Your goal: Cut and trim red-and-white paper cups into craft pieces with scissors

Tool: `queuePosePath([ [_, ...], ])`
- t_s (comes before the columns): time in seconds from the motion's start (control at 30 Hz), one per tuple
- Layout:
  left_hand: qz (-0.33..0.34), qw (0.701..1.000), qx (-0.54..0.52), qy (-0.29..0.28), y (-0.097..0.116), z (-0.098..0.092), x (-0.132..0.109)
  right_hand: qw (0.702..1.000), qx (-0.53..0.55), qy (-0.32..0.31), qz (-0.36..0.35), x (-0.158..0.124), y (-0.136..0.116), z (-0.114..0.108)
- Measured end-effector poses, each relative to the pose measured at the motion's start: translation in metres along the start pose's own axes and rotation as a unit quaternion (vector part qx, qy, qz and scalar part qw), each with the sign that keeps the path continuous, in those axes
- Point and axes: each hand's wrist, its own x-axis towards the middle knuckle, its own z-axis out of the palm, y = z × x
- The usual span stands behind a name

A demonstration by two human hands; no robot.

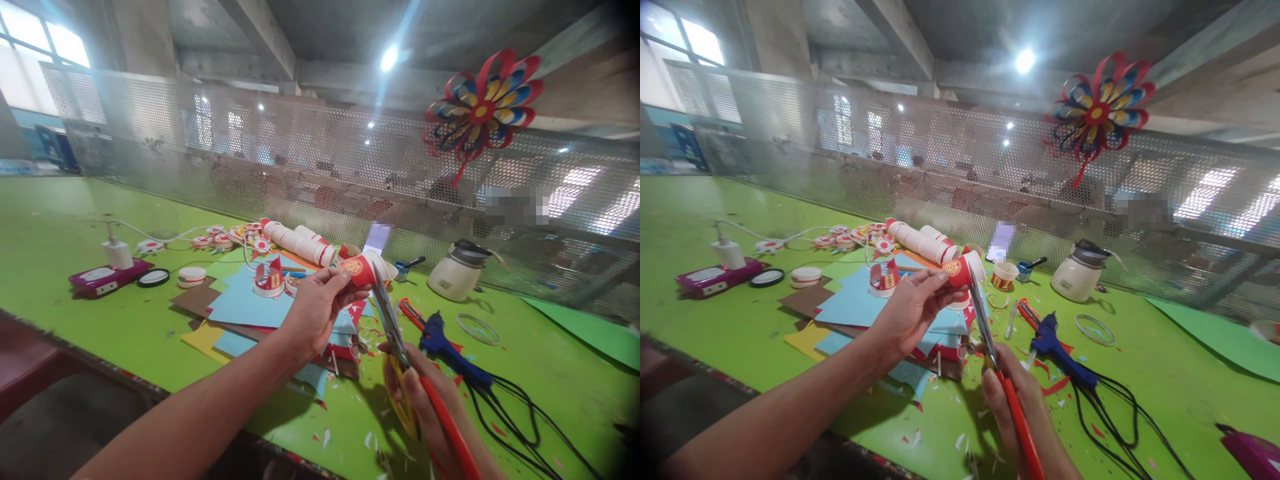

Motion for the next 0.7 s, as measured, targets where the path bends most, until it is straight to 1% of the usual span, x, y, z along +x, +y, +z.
queuePosePath([
  [0.13,-0.001,1.000,0.004,0.001,0.0003,0.0003,-0.0010,1.000,0.003,0.001,0.000,-0.0006,-0.0006,0.0011],
  [0.33,-0.005,1.000,0.005,0.004,0.0006,0.0000,0.0001,0.999,0.023,0.035,-0.006,-0.0008,-0.0019,0.0042],
  [0.5,-0.004,1.000,-0.001,0.001,-0.0002,0.0001,-0.0001,1.000,0.011,0.025,-0.001,-0.0015,0.0012,0.0031],
  [0.7,-0.006,1.000,-0.002,-0.001,-0.0002,-0.0003,0.0001,1.000,-0.002,0.004,-0.018,-0.0002,0.0039,0.0007],
])
